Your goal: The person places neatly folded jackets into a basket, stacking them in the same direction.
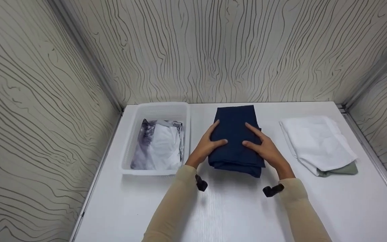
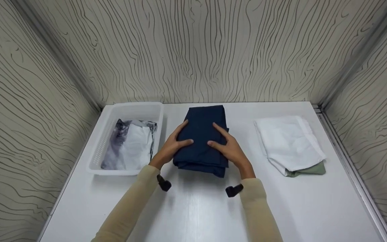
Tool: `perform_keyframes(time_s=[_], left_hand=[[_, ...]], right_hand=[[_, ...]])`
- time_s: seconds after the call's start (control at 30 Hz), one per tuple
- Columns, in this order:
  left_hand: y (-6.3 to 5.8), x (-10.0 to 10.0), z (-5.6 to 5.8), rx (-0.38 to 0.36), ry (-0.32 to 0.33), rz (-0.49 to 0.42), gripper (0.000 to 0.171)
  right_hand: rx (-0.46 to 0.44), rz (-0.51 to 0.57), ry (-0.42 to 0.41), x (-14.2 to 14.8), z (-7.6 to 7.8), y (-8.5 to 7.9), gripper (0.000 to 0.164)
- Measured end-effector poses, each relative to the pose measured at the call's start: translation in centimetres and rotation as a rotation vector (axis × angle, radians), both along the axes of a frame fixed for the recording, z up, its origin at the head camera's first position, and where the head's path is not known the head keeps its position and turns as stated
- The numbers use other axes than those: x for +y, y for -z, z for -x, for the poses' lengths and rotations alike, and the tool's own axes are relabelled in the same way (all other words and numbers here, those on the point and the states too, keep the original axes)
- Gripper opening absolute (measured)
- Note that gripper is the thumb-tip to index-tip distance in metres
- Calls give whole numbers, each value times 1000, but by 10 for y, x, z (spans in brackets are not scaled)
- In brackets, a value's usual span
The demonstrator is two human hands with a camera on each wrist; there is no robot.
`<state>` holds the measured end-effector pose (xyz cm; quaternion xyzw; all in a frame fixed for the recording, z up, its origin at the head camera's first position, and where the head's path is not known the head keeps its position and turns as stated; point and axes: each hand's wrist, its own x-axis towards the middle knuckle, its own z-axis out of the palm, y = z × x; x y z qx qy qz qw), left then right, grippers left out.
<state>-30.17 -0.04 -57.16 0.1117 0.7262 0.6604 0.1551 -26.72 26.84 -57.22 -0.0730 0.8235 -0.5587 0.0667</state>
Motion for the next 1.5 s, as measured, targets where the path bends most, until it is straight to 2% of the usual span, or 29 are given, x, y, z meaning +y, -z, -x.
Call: perform_keyframes(time_s=[0.53,0.73,0.87,1.27,1.5], left_hand=[[-26,-25,14,33,6,20,96],[-33,-35,18,21,-2,18,96],[-36,-43,23,19,-6,6,97],[-44,-66,31,38,-44,42,97],[-45,-78,32,30,-46,-3,97]], right_hand=[[29,9,-20,-21,19,-21,79],[34,-5,-29,-31,26,-25,80],[40,-6,-37,-38,32,-28,80],[39,21,-69,-63,46,-37,79],[42,24,-82,-74,50,-38,81]])
